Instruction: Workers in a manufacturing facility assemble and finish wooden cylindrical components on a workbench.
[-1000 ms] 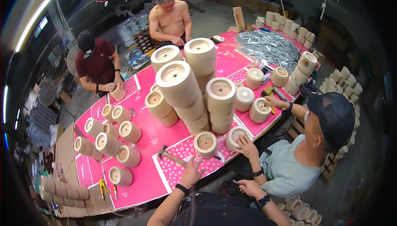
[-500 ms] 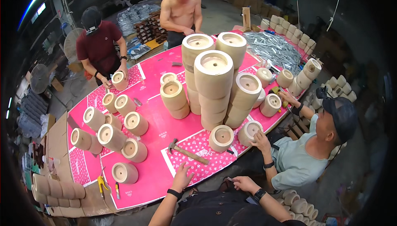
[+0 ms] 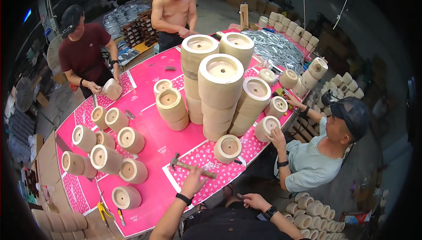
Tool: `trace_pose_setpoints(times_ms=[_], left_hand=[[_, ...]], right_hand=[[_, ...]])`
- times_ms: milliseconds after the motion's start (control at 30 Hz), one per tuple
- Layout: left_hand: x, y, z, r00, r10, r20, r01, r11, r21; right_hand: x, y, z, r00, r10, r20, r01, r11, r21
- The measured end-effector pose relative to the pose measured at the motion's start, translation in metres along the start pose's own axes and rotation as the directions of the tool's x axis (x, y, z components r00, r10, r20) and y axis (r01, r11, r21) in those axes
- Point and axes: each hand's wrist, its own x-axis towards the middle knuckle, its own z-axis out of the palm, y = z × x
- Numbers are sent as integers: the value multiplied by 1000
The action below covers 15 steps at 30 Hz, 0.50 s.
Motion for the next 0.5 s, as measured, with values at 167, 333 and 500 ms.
trace_pose_setpoints(times_ms=[167,333,500], left_hand=[[65,46,14,998,11,-68,-10,1000,11],[116,80,29,989,20,-148,-8,997,83],[145,91,47,992,20,-124,9,972,233]], right_hand=[[9,17,-29,997,29,-73,-30,1000,-1],[16,1,-61,995,-19,-98,10,996,-84],[14,-11,-87,993,-8,-117,-11,986,-165]])
